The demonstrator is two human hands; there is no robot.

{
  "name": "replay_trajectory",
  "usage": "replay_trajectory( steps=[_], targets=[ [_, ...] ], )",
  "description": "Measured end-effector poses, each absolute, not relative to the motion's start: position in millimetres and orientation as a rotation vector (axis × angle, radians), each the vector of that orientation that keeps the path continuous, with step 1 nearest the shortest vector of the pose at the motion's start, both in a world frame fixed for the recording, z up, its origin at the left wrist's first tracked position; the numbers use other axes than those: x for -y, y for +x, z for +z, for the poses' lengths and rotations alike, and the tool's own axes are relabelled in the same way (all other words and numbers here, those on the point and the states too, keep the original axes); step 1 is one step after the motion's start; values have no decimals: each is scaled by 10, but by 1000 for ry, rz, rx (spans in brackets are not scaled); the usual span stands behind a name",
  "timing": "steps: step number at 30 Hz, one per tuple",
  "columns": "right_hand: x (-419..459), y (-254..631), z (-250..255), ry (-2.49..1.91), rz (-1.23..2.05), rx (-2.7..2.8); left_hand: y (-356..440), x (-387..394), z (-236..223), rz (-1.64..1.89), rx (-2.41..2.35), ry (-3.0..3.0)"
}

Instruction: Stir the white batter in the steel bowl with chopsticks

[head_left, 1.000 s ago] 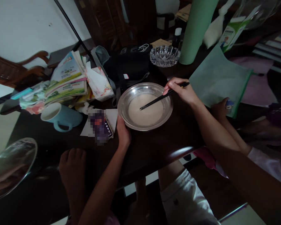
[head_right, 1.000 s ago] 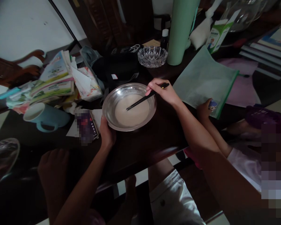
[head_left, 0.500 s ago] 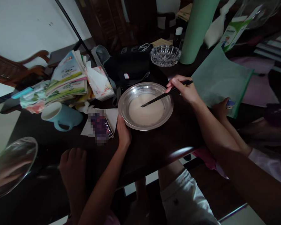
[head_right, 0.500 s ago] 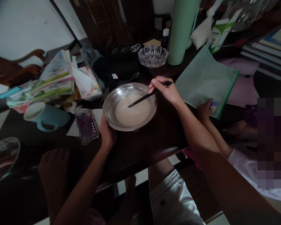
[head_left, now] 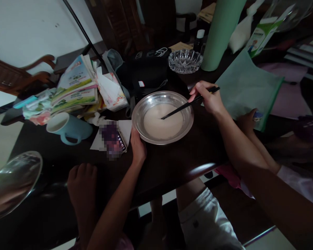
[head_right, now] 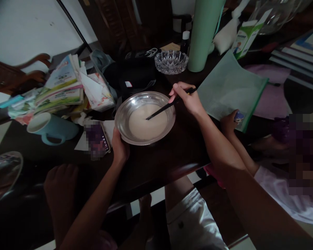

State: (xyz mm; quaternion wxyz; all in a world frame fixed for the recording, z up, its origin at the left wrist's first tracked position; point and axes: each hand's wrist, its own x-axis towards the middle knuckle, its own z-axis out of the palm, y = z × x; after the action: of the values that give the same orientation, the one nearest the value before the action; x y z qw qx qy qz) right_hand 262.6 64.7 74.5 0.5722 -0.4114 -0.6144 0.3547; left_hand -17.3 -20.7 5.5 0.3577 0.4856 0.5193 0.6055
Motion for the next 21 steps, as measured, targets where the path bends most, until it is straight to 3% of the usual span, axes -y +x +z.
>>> replay_trajectory(
  steps=[6,21],
  targets=[
    [-629,2612,731,-916,953,1555,-180,214,62,1564,-1325,1254],
    [-654,2634,731,-936,859,1553,-168,235,119,1556,-1357,1270]
  ],
)
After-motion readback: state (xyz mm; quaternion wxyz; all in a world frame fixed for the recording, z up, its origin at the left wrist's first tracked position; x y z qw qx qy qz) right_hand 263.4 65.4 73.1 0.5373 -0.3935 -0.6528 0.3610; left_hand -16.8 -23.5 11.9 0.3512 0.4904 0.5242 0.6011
